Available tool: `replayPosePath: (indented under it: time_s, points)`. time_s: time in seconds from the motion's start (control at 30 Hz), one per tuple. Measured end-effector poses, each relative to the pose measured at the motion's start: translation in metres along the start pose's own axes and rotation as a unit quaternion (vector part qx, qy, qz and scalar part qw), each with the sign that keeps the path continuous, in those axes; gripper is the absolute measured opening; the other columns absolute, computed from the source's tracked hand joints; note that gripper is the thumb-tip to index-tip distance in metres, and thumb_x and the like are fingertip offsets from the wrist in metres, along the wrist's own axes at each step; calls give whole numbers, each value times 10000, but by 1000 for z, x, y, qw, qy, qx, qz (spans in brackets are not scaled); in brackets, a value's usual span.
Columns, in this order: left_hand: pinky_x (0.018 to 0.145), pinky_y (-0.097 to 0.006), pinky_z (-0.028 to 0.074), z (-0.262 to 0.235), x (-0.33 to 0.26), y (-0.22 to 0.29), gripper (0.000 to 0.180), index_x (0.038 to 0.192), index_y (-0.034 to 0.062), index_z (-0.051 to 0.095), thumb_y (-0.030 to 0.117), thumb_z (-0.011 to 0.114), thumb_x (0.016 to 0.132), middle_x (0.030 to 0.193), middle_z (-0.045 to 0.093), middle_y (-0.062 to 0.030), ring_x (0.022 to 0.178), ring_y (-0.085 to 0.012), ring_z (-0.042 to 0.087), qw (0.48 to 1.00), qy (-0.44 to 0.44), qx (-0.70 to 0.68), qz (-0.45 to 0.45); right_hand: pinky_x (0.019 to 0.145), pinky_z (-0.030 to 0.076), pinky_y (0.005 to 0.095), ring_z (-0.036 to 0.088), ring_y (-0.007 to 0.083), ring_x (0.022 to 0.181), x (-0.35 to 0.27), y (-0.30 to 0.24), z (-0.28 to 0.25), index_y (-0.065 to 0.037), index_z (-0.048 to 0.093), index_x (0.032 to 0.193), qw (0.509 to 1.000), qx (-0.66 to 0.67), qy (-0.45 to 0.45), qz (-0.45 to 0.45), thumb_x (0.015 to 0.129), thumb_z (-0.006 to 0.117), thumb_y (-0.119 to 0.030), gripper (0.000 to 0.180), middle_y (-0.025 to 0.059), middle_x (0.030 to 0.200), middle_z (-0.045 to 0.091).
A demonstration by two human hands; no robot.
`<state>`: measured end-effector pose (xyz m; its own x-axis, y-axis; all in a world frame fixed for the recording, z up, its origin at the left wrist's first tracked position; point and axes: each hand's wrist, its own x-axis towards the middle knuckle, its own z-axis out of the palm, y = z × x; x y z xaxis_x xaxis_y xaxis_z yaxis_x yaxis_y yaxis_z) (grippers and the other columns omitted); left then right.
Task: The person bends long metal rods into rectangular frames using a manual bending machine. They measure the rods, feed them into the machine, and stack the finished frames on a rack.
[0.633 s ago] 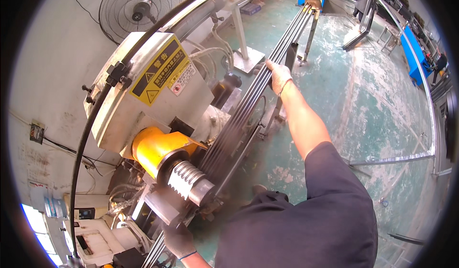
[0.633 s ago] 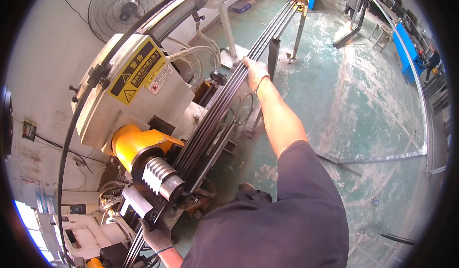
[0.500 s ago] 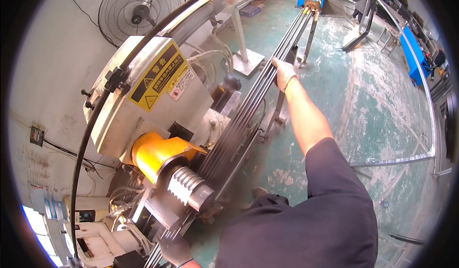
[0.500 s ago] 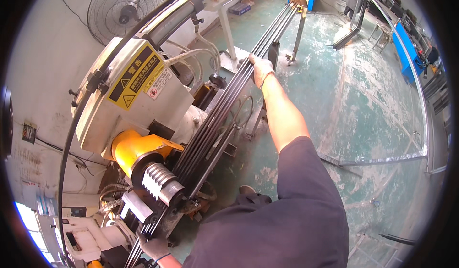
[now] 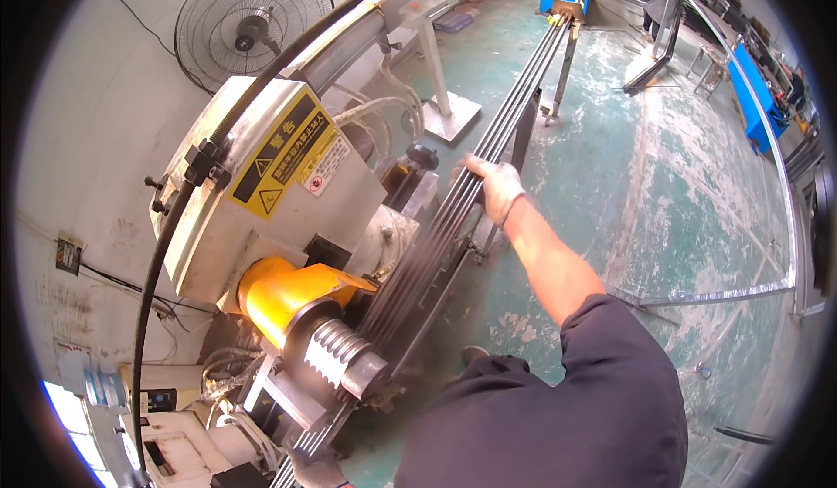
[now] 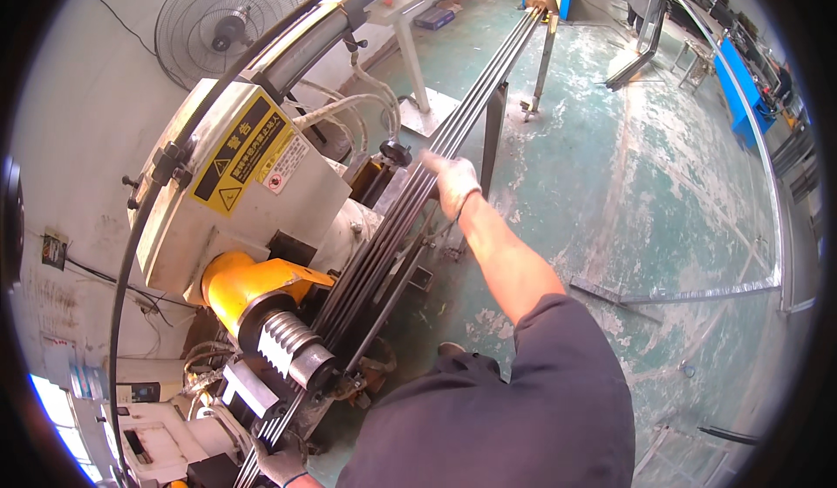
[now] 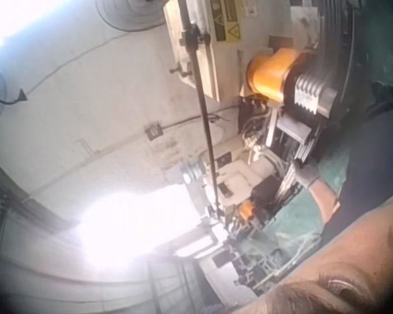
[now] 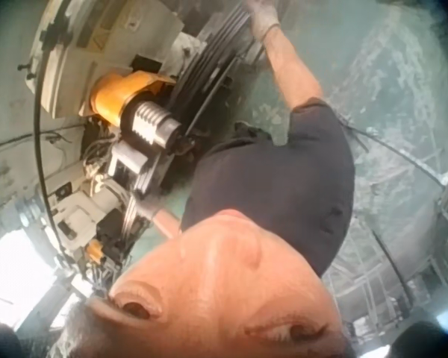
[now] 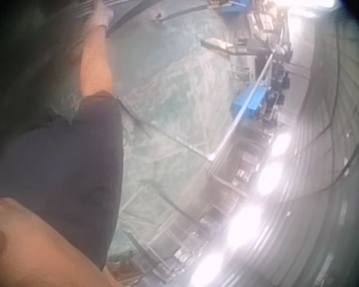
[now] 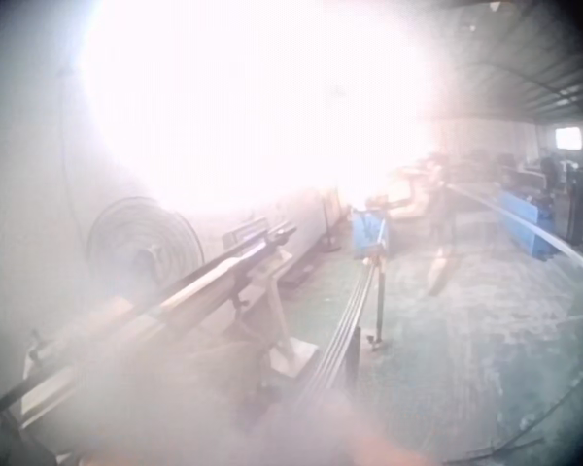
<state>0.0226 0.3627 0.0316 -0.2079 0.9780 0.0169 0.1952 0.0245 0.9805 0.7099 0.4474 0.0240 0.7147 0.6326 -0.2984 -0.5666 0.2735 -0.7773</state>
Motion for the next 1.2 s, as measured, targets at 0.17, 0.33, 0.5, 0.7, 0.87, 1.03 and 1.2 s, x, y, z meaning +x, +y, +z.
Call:
replayPosePath:
  time_s: [0.17,0.33,0.5,0.7,0.87,1.03,1.2]
  points:
    - [1040,-383,545,19,10,10,324,1319,-8,686,176,566,1079,1286,722,-131,1135,-243,689,941,15,-308,-141,718,634,448,753,339,793,-5,-30,3,106,686,1024,999,40,-3,26,939,722,-85,211,224,898,741]
    - [1057,-385,550,24,14,7,349,1327,-30,683,183,577,1072,1270,732,-131,1137,-249,695,958,43,-265,-102,725,637,464,752,341,777,37,-48,-16,94,693,1017,1000,12,14,4,950,711,-99,205,216,900,746]
    - [964,-386,595,-17,-4,4,451,1306,-35,694,166,792,914,1194,775,-125,1051,-246,733,989,96,113,-15,771,611,452,730,321,879,89,-59,-21,34,717,1078,994,-79,62,-39,903,763,-140,251,159,979,742]
    - [1104,-327,498,-15,16,-1,406,1343,59,691,97,716,939,1299,745,-41,1215,-166,662,948,19,-289,-134,1071,500,446,611,299,1257,116,-47,-67,-59,635,1376,992,-103,-10,70,1003,685,-279,436,133,1359,643]
    - [1119,-450,532,-2,11,25,190,1213,32,664,93,628,1036,1199,731,-114,1164,-295,690,817,165,-527,-166,1109,504,419,631,257,1261,50,-12,-52,-46,590,1493,972,-189,-115,81,1057,598,-175,454,108,1436,630]
    - [1039,-539,581,-37,24,25,131,1158,-11,628,71,592,1062,1070,690,-165,1038,-348,699,760,279,-561,-174,1069,546,401,655,258,1222,40,10,-28,-30,600,1494,972,-217,-86,34,1069,478,-37,443,128,1425,643]
    - [1016,-536,605,-45,32,25,122,1180,-4,553,-9,548,1059,1097,672,-176,1025,-352,702,790,298,-511,-163,1016,560,420,702,274,1130,85,12,-51,-1,739,1256,985,-122,-102,65,1060,640,-303,374,126,1234,738]
